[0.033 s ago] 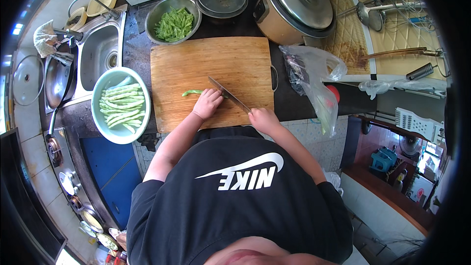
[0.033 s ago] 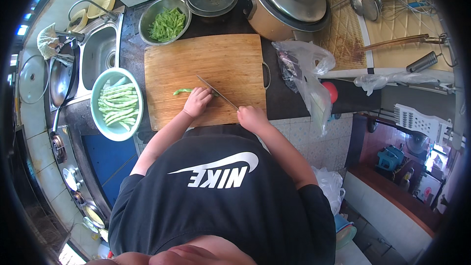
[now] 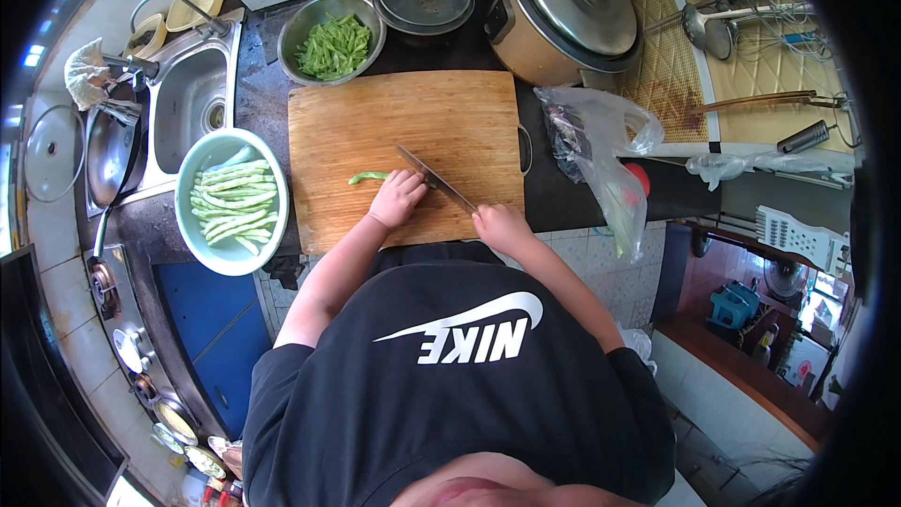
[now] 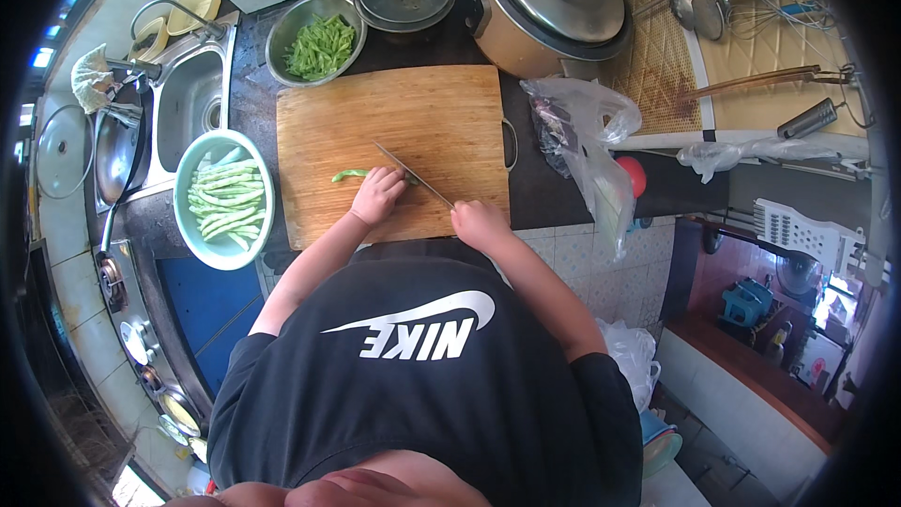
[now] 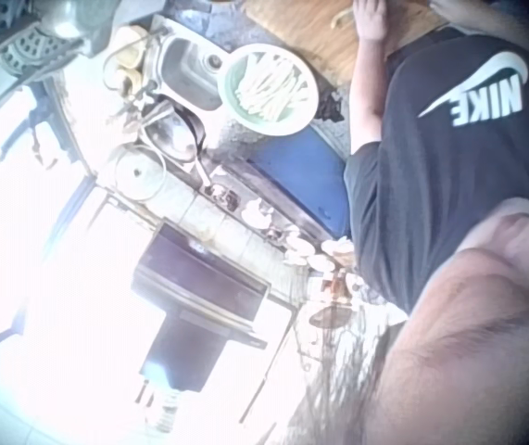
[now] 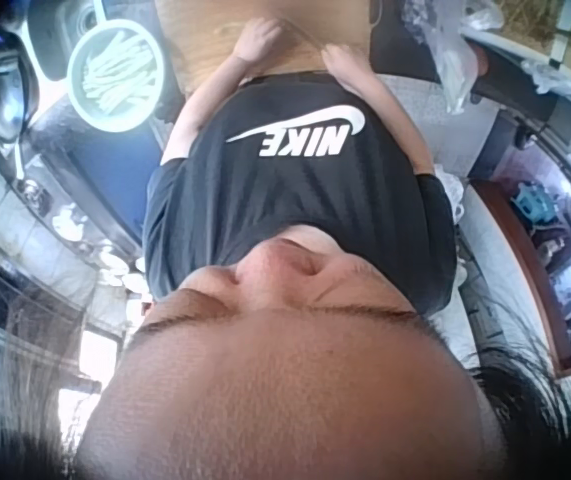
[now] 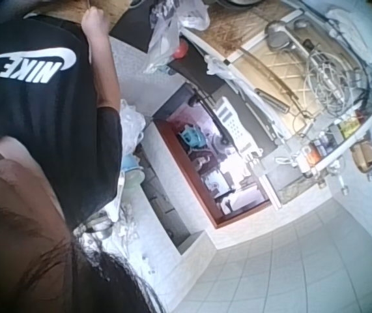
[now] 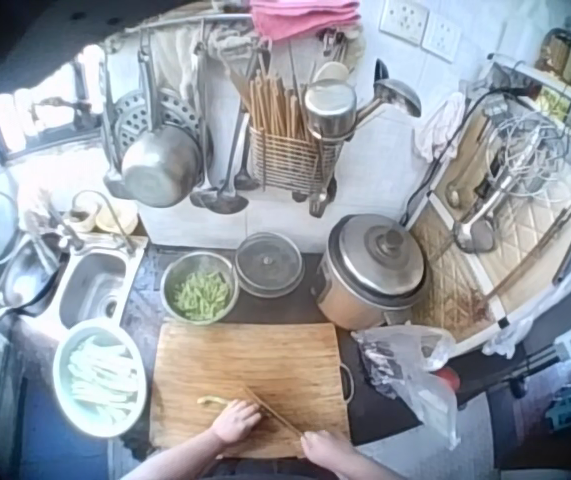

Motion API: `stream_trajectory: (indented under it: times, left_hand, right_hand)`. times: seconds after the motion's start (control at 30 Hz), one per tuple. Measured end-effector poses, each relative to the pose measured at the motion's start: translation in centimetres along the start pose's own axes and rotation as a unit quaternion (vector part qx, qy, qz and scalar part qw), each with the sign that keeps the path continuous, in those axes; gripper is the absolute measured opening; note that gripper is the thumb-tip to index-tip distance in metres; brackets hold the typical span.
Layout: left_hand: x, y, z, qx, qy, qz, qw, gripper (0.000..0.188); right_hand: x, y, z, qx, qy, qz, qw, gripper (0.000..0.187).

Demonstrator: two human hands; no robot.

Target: The person slices green beans on a wooden cutting board using a knife. Sliced pieces are transferred into a metal bowl. The person repeats the slicing and transferring process multiple times.

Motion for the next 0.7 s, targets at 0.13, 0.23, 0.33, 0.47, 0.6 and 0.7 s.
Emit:
stream_trajectory:
  times: [0.13,0.23,0.33,0.47,0.6,0.7]
  left_hand:
    - [-0.1,-0.1,-0.1,-0.009,-0.003,0.001,1.0,0.013]
    - [-0.1,-0.2,-0.1,-0.015,-0.006,-0.001,1.0,0.013]
    - [-0.1,-0.1,-0.1,-0.021,-0.009,0.001,1.0,0.014]
    - [0.0,0.0,0.1,-0.003,-0.02,0.005,1.0,0.015]
    - [0.0,0.0,0.1,-0.009,-0.017,-0.002,1.0,0.013]
    - [0.0,0.0,0.1,-0.007,-0.01,-0.006,1.0,0.012]
  right_hand:
    - [0.9,0.8,-2.2,-0.002,0.019,-0.006,1.0,0.026]
    - [0.6,0.8,-2.4,-0.012,0.018,-0.017,1.0,0.025]
    - [-0.3,0.5,-1.0,-0.005,0.035,-0.007,0.999,0.026]
    - [-0.9,0.1,1.0,-0.022,0.019,-0.011,1.0,0.028]
    - [-0.7,-0.1,1.7,-0.027,0.008,-0.016,0.999,0.029]
    - [-0.5,-0.2,1.6,-0.014,0.007,-0.015,1.0,0.028]
Point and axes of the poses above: each hand's wrist, its own z-axis away from the middle knuckle, its own y-axis out of the palm, x = y × z, the point moved 3 cm from there along -z, towards the middle knuckle, and after that the axes turned 5 degrees about -z, right-handed, at the moved point
